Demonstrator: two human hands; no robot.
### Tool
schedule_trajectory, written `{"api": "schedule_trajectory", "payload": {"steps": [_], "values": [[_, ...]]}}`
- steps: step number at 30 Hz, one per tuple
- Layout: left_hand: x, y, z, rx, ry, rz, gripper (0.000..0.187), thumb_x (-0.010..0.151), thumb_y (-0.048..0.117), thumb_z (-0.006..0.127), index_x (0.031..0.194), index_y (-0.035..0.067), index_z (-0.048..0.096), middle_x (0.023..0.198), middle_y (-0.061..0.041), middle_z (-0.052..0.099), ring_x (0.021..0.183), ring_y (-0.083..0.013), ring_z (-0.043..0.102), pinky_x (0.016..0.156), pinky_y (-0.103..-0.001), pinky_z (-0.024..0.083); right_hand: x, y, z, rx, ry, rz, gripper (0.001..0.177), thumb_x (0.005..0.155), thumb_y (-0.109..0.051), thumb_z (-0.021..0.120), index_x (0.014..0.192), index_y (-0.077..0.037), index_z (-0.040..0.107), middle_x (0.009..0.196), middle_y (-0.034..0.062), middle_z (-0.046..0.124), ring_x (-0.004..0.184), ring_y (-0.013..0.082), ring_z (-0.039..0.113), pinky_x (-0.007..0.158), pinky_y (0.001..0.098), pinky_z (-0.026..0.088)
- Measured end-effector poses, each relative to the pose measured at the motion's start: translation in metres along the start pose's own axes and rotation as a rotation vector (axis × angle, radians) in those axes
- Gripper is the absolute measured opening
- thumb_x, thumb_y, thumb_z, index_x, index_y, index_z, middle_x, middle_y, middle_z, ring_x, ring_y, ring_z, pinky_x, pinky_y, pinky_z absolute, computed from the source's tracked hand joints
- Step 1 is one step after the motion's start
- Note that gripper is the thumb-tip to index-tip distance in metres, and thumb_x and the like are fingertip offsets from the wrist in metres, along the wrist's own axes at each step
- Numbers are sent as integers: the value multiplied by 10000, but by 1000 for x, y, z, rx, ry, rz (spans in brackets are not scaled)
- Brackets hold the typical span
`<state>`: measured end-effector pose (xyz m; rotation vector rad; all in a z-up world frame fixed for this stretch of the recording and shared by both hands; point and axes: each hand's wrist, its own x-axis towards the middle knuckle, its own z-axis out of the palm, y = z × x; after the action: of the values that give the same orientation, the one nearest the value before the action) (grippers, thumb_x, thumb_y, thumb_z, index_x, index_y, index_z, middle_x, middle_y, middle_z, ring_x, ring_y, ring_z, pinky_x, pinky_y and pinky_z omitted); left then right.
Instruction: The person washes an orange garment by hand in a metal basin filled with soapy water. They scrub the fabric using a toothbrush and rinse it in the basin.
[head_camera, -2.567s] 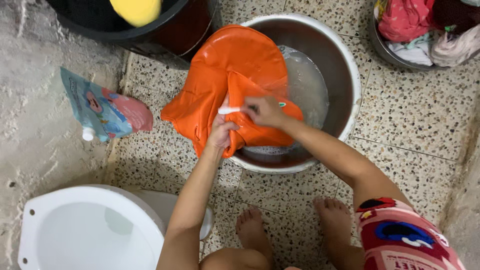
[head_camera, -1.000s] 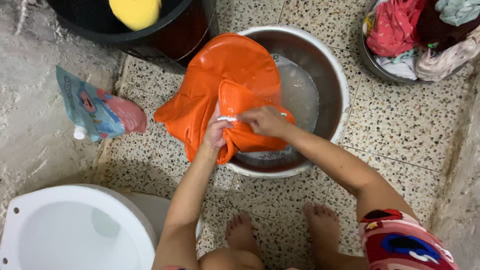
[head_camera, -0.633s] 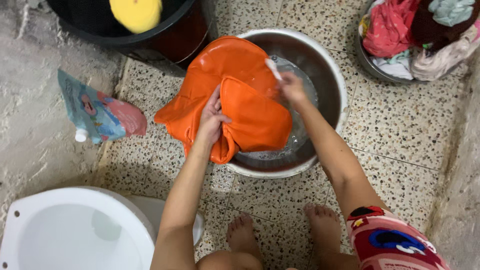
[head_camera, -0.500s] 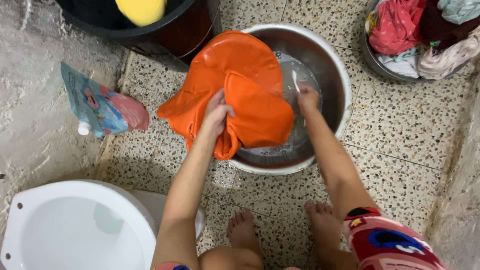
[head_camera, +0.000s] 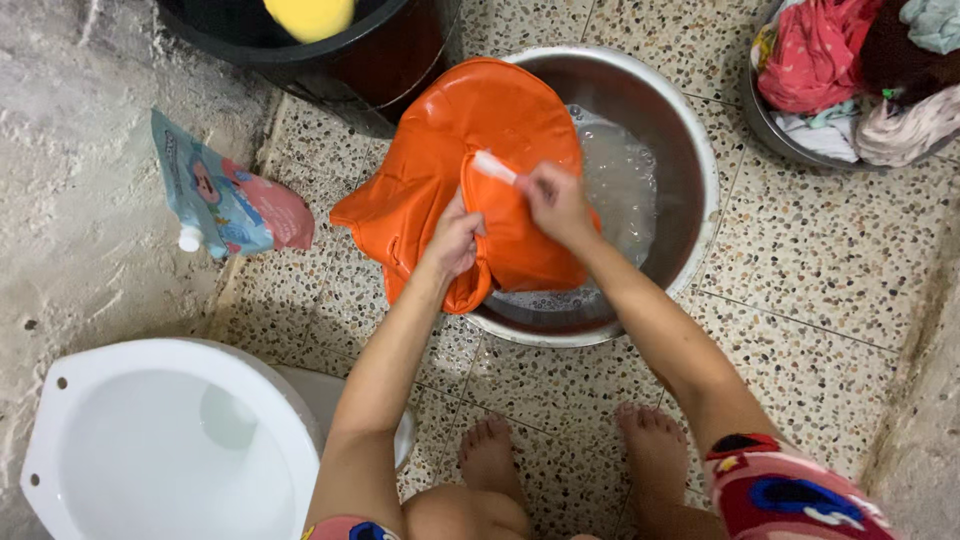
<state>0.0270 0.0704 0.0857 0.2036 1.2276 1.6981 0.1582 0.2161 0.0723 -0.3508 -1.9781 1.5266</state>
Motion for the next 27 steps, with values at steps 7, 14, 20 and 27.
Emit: {"api": "schedule_trajectory", "payload": {"steps": [7, 14, 20, 27], "values": [[1, -29, -22, -61, -8, 118, 729, 727, -151, 465, 1418, 70, 534, 1155, -38, 663, 923, -118, 649, 678, -202, 523, 32, -46, 14, -305, 55, -126, 120, 980, -156, 714, 886, -94, 673, 767, 113, 687, 653, 288, 673, 559, 391, 487], [-14, -21, -38, -199, 26, 119, 761, 725, -152, 434, 1447, 77, 500, 1179, -72, 664, 740, -118, 585, 512, -212, 431, 4, -17, 14, -390, 63, 15, 220, 1010, -198, 709, 854, -75, 615, 720, 143, 648, 645, 328, 671, 552, 444, 490], [-29, 2, -34, -246, -27, 112, 789, 743, -135, 410, 1496, 92, 473, 1185, -92, 667, 543, -99, 486, 371, -212, 337, -18, 8, 22, -299, 47, 16, 37, 961, -97, 636, 935, -84, 660, 798, 157, 689, 617, 316, 658, 525, 432, 467], [-27, 5, -34, -296, 36, 104, 817, 746, -129, 405, 1552, 3, 399, 1307, -104, 649, 588, -115, 474, 413, -218, 336, -32, 40, 16, -262, -46, 12, 101, 903, -53, 596, 939, -76, 687, 774, 137, 663, 688, 264, 654, 630, 386, 505]]}}
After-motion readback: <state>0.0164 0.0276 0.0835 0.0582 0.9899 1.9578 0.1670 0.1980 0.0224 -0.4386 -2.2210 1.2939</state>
